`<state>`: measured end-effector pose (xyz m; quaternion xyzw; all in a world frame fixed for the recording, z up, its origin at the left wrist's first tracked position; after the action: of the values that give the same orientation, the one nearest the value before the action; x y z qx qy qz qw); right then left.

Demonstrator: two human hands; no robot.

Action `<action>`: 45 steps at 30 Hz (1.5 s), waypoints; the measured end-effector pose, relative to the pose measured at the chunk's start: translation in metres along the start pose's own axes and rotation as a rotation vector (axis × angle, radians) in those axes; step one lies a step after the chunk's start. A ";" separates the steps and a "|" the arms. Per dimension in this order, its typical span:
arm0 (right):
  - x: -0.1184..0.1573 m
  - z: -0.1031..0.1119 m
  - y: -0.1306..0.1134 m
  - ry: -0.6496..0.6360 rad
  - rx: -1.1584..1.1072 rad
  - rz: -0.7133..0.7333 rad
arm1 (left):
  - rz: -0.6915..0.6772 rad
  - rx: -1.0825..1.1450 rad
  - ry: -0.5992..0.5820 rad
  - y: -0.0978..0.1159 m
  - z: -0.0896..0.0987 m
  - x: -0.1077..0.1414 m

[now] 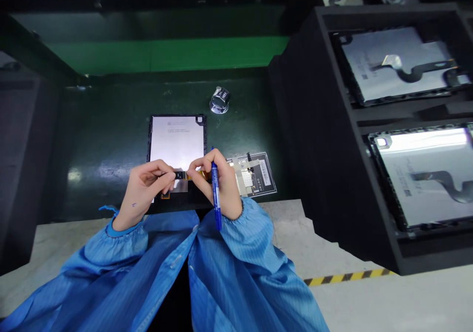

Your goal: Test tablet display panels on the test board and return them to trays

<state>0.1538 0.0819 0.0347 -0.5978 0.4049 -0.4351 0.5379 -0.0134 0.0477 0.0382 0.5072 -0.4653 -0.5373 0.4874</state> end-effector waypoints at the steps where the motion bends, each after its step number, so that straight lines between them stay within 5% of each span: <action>1: 0.000 0.000 0.001 0.004 0.001 0.002 | -0.004 -0.011 0.004 -0.001 0.000 0.001; 31: 0.003 -0.003 0.006 0.028 0.073 0.020 | -0.061 -0.220 0.014 0.006 -0.005 -0.001; 45: 0.000 -0.003 0.001 -0.133 0.244 0.169 | -0.046 -0.283 -0.060 0.002 -0.007 0.001</action>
<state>0.1507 0.0813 0.0340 -0.5194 0.3613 -0.3939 0.6667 -0.0066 0.0468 0.0400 0.4275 -0.3876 -0.6235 0.5275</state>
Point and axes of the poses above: each hand's wrist, its own x-axis away from the middle knuckle, its own z-axis out of the back of the hand, y = z × x, the point moved 3 cm from there along -x, towards the middle knuckle, and after that the axes turned 11 degrees about -z, right-handed, at the moved point
